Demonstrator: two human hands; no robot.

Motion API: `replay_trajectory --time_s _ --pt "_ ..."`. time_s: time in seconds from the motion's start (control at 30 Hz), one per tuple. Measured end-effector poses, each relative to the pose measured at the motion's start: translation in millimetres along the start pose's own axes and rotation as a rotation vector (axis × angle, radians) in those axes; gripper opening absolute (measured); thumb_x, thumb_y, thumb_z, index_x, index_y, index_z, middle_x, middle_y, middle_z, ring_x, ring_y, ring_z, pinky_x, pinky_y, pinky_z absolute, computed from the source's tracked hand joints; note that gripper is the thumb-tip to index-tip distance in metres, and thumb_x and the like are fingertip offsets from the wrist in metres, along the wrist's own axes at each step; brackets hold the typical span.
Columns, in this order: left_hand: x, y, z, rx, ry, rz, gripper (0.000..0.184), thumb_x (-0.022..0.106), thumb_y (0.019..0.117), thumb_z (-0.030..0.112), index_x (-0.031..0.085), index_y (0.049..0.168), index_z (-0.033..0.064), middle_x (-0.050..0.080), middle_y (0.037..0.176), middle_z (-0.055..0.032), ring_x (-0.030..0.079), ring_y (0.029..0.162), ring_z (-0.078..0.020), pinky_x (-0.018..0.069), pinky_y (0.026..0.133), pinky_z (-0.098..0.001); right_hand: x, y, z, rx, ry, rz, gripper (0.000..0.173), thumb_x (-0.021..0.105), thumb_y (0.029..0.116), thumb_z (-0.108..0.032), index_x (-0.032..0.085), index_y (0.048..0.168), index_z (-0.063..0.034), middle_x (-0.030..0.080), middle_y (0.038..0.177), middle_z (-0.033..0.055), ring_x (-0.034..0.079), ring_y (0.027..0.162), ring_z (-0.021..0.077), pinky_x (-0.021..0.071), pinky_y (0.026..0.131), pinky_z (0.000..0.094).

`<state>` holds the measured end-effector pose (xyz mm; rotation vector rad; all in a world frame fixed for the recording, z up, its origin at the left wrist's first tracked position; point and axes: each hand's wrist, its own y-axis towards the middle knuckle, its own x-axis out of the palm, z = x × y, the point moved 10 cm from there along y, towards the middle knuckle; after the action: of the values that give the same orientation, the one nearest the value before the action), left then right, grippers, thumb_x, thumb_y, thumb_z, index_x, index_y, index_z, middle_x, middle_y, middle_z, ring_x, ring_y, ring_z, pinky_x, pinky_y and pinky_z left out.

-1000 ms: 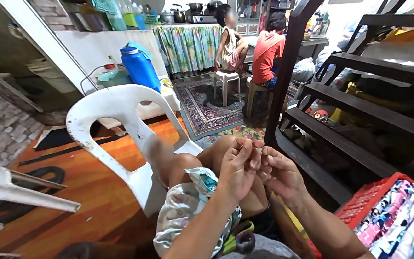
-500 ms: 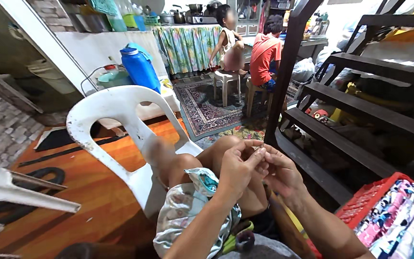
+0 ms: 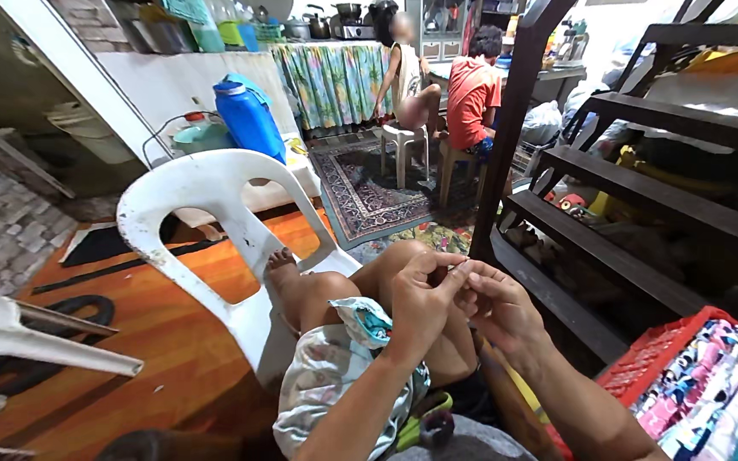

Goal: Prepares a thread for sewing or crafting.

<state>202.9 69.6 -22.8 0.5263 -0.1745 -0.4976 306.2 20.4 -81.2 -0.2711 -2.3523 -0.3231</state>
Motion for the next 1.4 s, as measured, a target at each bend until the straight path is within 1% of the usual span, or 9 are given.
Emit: replay_trajectory --time_s 0.17,0.3,0.43,0.67,0.77,0.87,1.03,1.23,1.4 --pt "-1.2 0.0 3.4 0.024 -0.023 -0.006 0.006 0.070 0.0898 0.000 0.074 0.094 0.0005 0.069 0.083 0.0006 0.062 0.072 -0.0009 0.0538 0.069 -0.0161 1.5 0.0 4.8 0.036 0.005 -0.018 0.017 0.054 0.0958 -0.002 0.071 0.095 -0.0030 0.068 0.075 0.0027 0.062 0.060 0.0048 0.0533 0.057 0.0192" --pt "-9.9 5.8 7.7 0.021 -0.032 0.018 0.006 0.071 0.0888 -0.001 0.074 0.092 0.0020 0.069 0.081 0.0012 0.063 0.071 -0.0019 0.0546 0.068 -0.0177 4.1 2.6 14.8 0.124 -0.033 -0.091 0.021 0.049 0.1014 -0.009 0.068 0.093 -0.0056 0.067 0.078 0.0015 0.064 0.065 0.0057 0.0554 0.061 0.0198" --pt "-21.1 11.4 5.8 -0.028 -0.029 0.035 0.008 0.071 0.0876 -0.001 0.075 0.090 0.0054 0.068 0.085 0.0018 0.062 0.074 -0.0025 0.0545 0.070 -0.0188 5.6 3.3 15.1 0.111 -0.053 -0.094 0.022 0.049 0.1005 -0.007 0.067 0.088 -0.0059 0.067 0.079 0.0016 0.064 0.067 0.0061 0.0555 0.063 0.0198" --pt "-4.6 2.8 -12.3 -0.148 -0.092 -0.124 0.007 0.068 0.0900 -0.002 0.072 0.089 0.0034 0.069 0.078 0.0031 0.065 0.072 -0.0027 0.0563 0.070 -0.0199 2.2 1.8 9.7 0.034 -0.116 -0.049 0.024 0.050 0.0995 -0.007 0.071 0.088 -0.0076 0.070 0.077 0.0010 0.066 0.067 0.0062 0.0563 0.063 0.0210" --pt "-11.4 5.6 -11.9 -0.154 -0.064 -0.118 0.008 0.069 0.0885 -0.002 0.073 0.088 0.0044 0.069 0.077 0.0033 0.065 0.071 -0.0022 0.0559 0.069 -0.0193 0.4 5.2 -4.5 -0.065 -0.358 -0.048 0.018 0.056 0.0982 -0.006 0.073 0.096 -0.0062 0.073 0.086 -0.0007 0.068 0.079 0.0061 0.0574 0.076 0.0242" --pt "-16.5 8.2 -10.9 -0.156 0.074 -0.166 0.005 0.071 0.0884 0.003 0.073 0.088 0.0078 0.068 0.079 0.0066 0.062 0.073 0.0011 0.0524 0.070 -0.0169 2.3 3.4 -39.2 -0.360 -0.769 -0.037 0.021 0.059 0.0982 -0.010 0.068 0.115 -0.0019 0.072 0.102 -0.0026 0.068 0.094 0.0042 0.0569 0.085 0.0244" --pt "-6.3 7.3 -3.8 -0.136 0.282 -0.324 0.005 0.071 0.0879 0.008 0.072 0.084 0.0090 0.060 0.077 0.0080 0.053 0.069 0.0053 0.0439 0.064 -0.0122 29.5 -3.5 -49.6 -0.458 -0.910 -0.158 0.014 0.061 0.0963 -0.005 0.073 0.102 -0.0006 0.072 0.096 -0.0018 0.067 0.083 0.0018 0.0579 0.078 0.0212" --pt "-12.0 8.9 2.8 -0.133 0.294 -0.342 0.004 0.074 0.0859 0.006 0.074 0.083 0.0091 0.064 0.077 0.0075 0.057 0.069 0.0060 0.0472 0.064 -0.0120 43.6 -3.2 -54.7 -0.562 -0.886 -0.189 0.012 0.064 0.0944 -0.001 0.072 0.095 -0.0088 0.071 0.092 -0.0056 0.067 0.084 0.0021 0.0584 0.078 0.0221" --pt "-15.0 11.9 3.0 -0.190 0.274 -0.388 0.007 0.073 0.0869 0.008 0.074 0.081 0.0123 0.066 0.077 0.0080 0.059 0.071 0.0028 0.0495 0.066 -0.0162 46.6 10.6 -52.1 -0.466 -0.708 -0.191 0.019 0.062 0.0940 -0.001 0.073 0.094 -0.0157 0.069 0.084 -0.0060 0.064 0.075 0.0033 0.0572 0.073 0.0233"
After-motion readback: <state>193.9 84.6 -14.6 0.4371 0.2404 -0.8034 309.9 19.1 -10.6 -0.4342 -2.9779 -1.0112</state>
